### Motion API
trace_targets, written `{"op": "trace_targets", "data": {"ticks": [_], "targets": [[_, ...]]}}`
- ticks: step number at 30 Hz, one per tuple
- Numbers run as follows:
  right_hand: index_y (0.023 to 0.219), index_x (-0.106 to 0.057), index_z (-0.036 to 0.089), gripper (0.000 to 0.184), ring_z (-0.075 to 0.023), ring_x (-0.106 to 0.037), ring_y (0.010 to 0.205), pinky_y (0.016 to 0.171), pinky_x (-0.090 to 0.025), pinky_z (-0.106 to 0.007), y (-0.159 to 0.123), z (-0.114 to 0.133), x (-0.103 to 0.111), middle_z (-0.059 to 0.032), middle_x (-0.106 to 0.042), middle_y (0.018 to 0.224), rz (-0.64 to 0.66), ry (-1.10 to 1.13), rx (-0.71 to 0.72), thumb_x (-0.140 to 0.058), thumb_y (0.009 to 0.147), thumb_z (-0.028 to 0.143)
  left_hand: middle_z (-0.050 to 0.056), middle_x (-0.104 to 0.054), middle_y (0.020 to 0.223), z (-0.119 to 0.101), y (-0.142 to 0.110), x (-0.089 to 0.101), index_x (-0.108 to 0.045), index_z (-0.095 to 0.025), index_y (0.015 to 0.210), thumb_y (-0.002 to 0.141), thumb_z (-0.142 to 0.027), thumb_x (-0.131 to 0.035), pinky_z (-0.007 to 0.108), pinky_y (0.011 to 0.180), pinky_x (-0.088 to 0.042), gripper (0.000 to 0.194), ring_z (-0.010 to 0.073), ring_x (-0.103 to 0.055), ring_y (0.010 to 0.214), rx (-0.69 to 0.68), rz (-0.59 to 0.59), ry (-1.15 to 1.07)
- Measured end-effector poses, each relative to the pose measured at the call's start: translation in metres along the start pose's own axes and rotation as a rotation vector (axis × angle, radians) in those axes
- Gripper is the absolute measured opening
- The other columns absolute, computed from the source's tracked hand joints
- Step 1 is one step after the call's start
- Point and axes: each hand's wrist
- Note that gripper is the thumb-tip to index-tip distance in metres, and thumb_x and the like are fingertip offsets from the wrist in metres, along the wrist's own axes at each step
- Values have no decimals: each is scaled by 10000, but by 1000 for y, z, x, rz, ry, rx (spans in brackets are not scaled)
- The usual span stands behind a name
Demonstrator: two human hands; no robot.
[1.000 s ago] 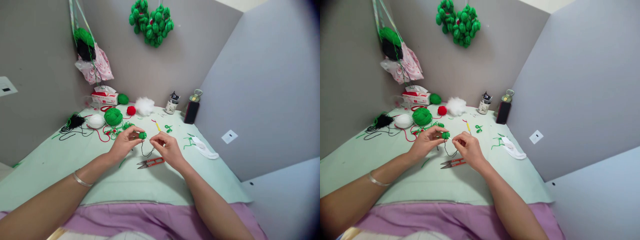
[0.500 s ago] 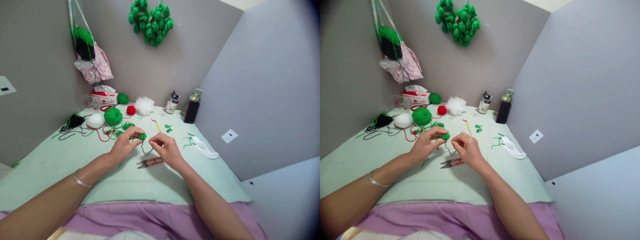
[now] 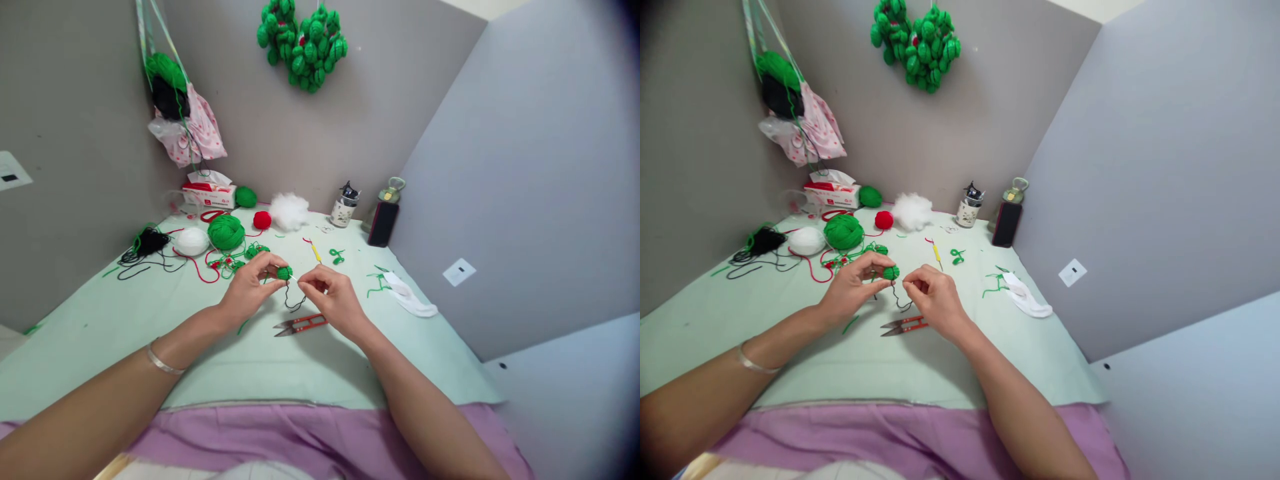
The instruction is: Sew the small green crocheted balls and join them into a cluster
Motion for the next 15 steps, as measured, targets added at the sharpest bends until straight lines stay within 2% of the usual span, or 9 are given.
{"op": "trace_targets", "data": {"ticks": [5, 11, 15], "targets": [[764, -682, 199, 130, -122, -485, 632, 605, -374, -265, 0, 0, 0, 1, -568, 704, 1, -11, -5, -594, 858, 179, 41, -611, 1012, -1, 0, 0, -638, -212, 993, 790, -191, -707, 348, 862, -472, 216, 183, -594, 918, 8, 4, 0], [761, -677, 199, 131, -120, -485, 634, 610, -376, -263, -1, -1, -2, 1, -581, 714, 3, 1, -9, -589, 856, 177, 54, -618, 1042, 0, -1, 1, -637, -214, 1018, 809, -160, -679, 349, 866, -466, 219, 192, -579, 959, -60, 25, 32], [777, -666, 185, 106, -112, -477, 618, 599, -376, -254, -2, -2, -7, 4, -586, 709, -8, 50, -65, -590, 851, 195, 42, -611, 1024, 1, -2, 0, -635, -211, 999, 802, -165, -691, 335, 862, -467, 210, 179, -578, 942, -48, 13, 17]]}}
Point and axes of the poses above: each hand's wrist, its own y-axis towards the middle knuckle, its own x-axis out of the back of the hand, z = x × y
